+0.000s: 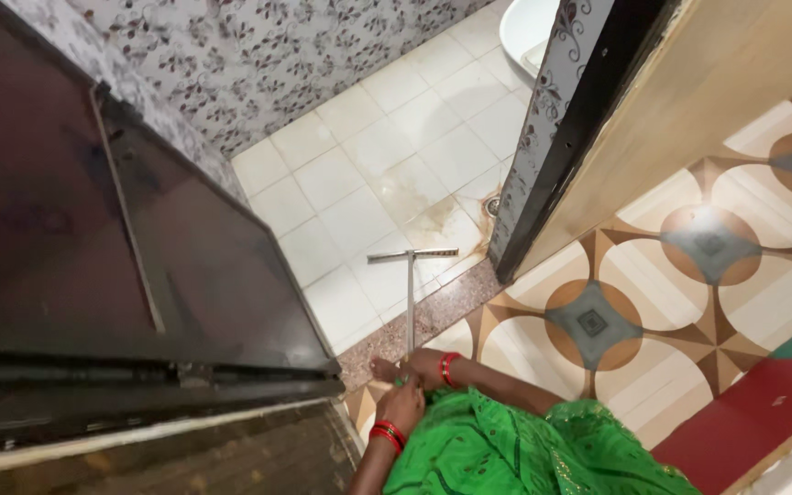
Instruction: The person wipes the bathroom floor using a long-handled floor squeegee, pushing water across the tiles toward a drain.
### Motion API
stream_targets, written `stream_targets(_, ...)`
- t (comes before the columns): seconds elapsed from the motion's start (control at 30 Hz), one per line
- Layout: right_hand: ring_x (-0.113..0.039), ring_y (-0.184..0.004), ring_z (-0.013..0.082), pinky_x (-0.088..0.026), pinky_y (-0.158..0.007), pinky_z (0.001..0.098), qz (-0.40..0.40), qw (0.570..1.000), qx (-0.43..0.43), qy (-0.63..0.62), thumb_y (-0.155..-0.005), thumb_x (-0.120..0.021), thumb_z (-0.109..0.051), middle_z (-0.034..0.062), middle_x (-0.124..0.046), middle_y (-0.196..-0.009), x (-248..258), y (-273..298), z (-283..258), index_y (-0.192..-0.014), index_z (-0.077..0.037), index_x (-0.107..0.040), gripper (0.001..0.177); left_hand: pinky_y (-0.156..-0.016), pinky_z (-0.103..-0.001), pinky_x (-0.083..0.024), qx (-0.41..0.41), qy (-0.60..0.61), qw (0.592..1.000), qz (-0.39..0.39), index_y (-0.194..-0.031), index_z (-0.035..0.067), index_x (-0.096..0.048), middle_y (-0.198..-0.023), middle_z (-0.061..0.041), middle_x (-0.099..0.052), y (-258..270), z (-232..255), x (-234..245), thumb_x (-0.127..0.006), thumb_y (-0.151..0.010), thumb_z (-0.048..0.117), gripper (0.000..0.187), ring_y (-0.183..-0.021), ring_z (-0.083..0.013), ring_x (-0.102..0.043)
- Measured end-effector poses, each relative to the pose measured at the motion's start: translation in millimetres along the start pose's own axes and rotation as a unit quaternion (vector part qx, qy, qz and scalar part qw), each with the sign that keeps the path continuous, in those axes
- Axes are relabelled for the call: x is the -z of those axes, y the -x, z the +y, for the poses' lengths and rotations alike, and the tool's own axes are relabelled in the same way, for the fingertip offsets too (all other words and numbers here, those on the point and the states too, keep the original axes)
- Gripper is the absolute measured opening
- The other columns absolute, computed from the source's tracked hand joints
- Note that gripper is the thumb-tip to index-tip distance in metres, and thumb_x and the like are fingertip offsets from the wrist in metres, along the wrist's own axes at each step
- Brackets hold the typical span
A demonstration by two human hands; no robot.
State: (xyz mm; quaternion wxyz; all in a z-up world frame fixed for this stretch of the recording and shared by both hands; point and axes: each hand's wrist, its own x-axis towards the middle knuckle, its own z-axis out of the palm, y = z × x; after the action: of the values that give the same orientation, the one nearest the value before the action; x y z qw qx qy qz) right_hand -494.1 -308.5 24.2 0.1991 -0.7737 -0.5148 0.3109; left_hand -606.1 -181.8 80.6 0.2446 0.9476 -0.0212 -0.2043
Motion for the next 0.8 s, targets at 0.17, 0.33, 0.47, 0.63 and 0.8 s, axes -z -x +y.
stream_targets(0.17,-0.063,-0.117,0.0382,-0.050,-0.098,0.0473,0.106,0.993,-0.041,-0.011,-0.071,-0.080,-0.021,0.0160,-0.063,-0.132,-4,-1,16,-0.116,-0.015,-0.070,0.047,-0.070,-0.059,-0.054,-0.010,0.011,1.000,-0.002,-0.121,0.012,-0.053,-0.094,-0.026,-0.068,-40,-26,-31,-0.053,-0.097,0.025,0.027,-0.082,-0.0471,-0.068)
stream_targets(0.33,-0.061,-0.113,0.0391,-0.049,-0.098,0.0464,0.160,0.977,-0.093,-0.105,-0.068,-0.081,-0.010,0.0173,-0.056,-0.140,3,8,41,-0.103,-0.014,-0.075,0.036,-0.075,-0.057,-0.054,-0.012,0.020,1.000,-0.016,-0.128,0.009,-0.048,-0.085,-0.025,-0.071,-70,-13,-26,-0.055,-0.096,0.022,0.034,-0.083,-0.0449,-0.069)
stream_targets(0.47,-0.067,-0.102,0.0317,-0.051,-0.105,0.0459,0.374,0.907,0.083,-0.176,-0.083,-0.072,-0.011,0.0076,-0.070,-0.100,-4,21,43,-0.091,-0.012,-0.067,0.010,-0.068,-0.054,-0.055,-0.105,0.143,0.983,0.047,-0.111,0.015,-0.059,-0.084,-0.020,-0.071,-48,14,24,-0.064,-0.088,0.021,0.023,-0.081,-0.0415,-0.070)
stream_targets(0.63,-0.061,-0.077,0.0287,-0.050,-0.079,0.0412,0.370,0.907,0.051,-0.194,-0.082,-0.069,-0.035,0.0056,-0.061,-0.074,-29,22,27,-0.072,-0.012,-0.054,0.029,-0.057,-0.050,-0.054,-0.225,-0.023,0.974,-0.030,-0.108,0.016,-0.061,-0.077,-0.019,-0.066,-9,48,80,-0.067,-0.093,0.025,0.019,-0.068,-0.0388,-0.068)
stream_targets(0.8,-0.060,-0.081,0.0350,-0.050,-0.071,0.0445,0.358,0.921,0.079,-0.135,-0.069,-0.071,-0.040,0.0104,-0.062,-0.080,-27,29,53,-0.087,-0.009,-0.066,0.037,-0.054,-0.048,-0.052,-0.290,-0.095,0.952,0.009,-0.106,0.015,-0.064,-0.073,-0.015,-0.066,-36,51,70,-0.063,-0.096,0.024,0.014,-0.067,-0.0335,-0.069)
